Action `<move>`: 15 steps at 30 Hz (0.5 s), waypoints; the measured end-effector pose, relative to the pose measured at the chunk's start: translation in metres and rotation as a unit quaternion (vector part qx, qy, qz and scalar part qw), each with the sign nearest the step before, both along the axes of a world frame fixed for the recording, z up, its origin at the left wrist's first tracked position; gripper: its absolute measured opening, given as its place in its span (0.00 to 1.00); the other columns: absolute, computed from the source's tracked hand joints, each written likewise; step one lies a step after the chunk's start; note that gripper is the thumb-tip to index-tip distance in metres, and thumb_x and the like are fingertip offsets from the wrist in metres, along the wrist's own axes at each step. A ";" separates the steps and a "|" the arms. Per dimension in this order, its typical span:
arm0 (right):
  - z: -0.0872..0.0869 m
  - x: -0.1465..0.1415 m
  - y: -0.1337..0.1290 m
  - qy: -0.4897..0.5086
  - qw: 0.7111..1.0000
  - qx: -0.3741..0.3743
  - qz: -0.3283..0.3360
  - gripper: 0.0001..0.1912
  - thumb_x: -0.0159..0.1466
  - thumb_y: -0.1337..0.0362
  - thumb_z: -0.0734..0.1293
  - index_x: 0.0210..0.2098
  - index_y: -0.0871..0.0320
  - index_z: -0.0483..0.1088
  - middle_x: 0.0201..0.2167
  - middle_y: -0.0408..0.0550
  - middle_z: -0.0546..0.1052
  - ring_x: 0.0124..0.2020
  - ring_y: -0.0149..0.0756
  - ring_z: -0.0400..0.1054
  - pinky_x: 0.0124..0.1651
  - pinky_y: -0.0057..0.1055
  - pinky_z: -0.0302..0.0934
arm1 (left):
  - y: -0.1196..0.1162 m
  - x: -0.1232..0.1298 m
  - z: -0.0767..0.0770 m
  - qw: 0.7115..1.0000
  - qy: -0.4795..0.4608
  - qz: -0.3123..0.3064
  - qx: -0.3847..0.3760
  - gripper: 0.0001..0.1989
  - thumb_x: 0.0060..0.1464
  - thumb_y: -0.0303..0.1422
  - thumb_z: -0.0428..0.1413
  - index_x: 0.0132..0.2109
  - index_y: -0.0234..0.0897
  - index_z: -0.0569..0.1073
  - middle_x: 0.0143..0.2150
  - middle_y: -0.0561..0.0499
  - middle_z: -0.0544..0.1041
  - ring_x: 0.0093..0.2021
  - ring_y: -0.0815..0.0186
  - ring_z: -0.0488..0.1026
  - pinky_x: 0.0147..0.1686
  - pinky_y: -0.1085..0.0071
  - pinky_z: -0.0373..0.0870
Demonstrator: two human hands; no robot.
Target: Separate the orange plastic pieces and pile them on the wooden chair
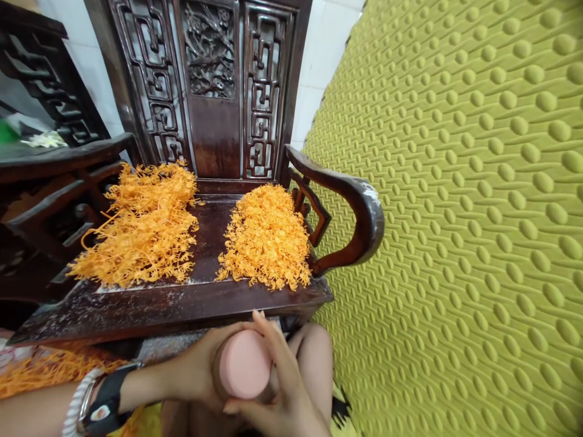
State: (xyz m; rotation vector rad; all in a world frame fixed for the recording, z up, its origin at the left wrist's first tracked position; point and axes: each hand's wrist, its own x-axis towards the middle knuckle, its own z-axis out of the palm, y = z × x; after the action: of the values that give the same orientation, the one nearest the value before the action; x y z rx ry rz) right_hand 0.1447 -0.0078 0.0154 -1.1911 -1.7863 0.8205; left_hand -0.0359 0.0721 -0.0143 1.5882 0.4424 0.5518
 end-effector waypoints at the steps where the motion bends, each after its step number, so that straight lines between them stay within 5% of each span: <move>1: -0.008 -0.003 0.000 0.011 1.000 0.007 -0.015 0.51 0.53 0.49 0.74 0.68 0.41 0.43 0.65 0.50 0.59 0.66 0.53 0.53 0.63 0.56 0.51 | -0.002 -0.001 0.000 1.000 -0.004 0.010 -0.021 0.49 0.25 0.31 0.70 0.59 0.51 0.64 0.58 0.53 0.70 0.58 0.49 0.67 0.60 0.57 0.59; 5: -0.027 -0.021 -0.011 0.056 0.993 0.032 -0.100 0.45 0.57 0.49 0.71 0.67 0.43 0.47 0.63 0.51 0.61 0.64 0.53 0.57 0.61 0.56 0.55 | -0.014 -0.004 0.009 0.996 0.016 0.041 -0.082 0.41 0.30 0.29 0.68 0.55 0.50 0.67 0.53 0.56 0.74 0.52 0.54 0.71 0.53 0.61 0.67; 11: -0.024 -0.046 -0.031 0.097 0.971 0.027 -0.218 0.45 0.53 0.51 0.74 0.65 0.46 0.51 0.60 0.52 0.65 0.62 0.56 0.58 0.61 0.56 0.58 | -0.023 -0.012 0.023 0.990 0.090 0.105 0.002 0.35 0.31 0.30 0.70 0.50 0.49 0.70 0.48 0.58 0.75 0.47 0.59 0.72 0.49 0.67 0.68; 15: -0.028 -0.045 -0.023 0.095 0.969 0.054 -0.224 0.41 0.55 0.55 0.73 0.64 0.50 0.55 0.58 0.54 0.67 0.59 0.52 0.63 0.59 0.50 0.61 | -0.017 -0.012 0.027 0.987 0.119 0.108 0.022 0.32 0.31 0.29 0.68 0.48 0.44 0.71 0.45 0.57 0.76 0.43 0.60 0.72 0.42 0.69 0.69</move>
State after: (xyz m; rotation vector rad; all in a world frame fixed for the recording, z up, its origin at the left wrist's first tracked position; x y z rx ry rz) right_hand 0.0998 -0.0308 -0.0130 -1.3281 -1.3183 0.5434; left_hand -0.0478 0.0553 0.0132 1.6656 0.7951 0.5401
